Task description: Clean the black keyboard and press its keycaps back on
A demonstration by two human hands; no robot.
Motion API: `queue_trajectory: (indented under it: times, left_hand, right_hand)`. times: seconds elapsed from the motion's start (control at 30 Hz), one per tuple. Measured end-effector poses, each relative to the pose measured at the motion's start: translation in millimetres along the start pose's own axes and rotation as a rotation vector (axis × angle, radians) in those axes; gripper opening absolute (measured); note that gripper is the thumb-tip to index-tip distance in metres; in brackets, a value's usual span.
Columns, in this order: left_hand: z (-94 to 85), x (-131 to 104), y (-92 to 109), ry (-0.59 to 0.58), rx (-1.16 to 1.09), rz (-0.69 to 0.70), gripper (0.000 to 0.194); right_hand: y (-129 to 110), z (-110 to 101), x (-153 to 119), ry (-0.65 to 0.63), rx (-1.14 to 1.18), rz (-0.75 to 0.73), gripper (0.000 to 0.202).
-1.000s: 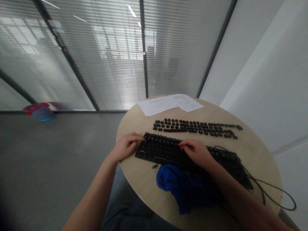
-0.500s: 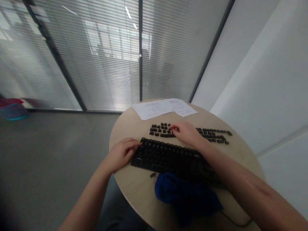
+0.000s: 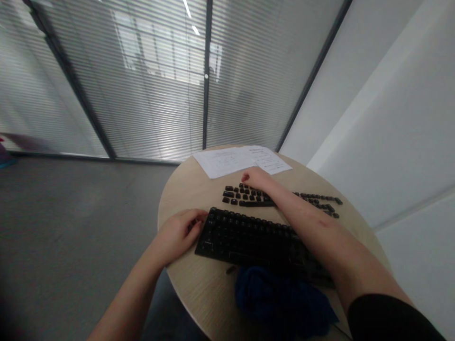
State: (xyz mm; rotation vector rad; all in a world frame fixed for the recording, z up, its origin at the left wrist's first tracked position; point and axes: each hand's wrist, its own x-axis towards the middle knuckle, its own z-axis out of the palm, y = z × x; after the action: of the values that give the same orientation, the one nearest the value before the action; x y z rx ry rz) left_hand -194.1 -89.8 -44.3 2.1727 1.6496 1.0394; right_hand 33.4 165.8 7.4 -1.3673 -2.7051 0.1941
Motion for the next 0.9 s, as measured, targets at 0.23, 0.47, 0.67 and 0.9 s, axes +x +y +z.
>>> queue_trajectory:
  times: [0.23,0.47,0.67,0.9]
  left_hand:
    - [2.7,-0.3,-0.3,0.027,0.049,0.015,0.025]
    - [0.6,0.1,2.4,-0.015,0.025,0.041,0.024]
    - [1.1,0.0,1.2,-0.021,0.025,0.043,0.030]
    - [0.2,-0.8,4.8,-0.027,0.021,0.052,0.030]
  right_hand:
    - [3.9,0.7,2.8,-0.033,0.030,-0.017,0.011]
    - [-3.4,7.2,2.8,-0.026,0.014,-0.013,0.010]
    - [-19.1,-1.9,-1.5,0.045,0.002,0.008,0.013]
    - [-62.1,-23.7,-81.1,0.195,0.225,-0.103,0.013]
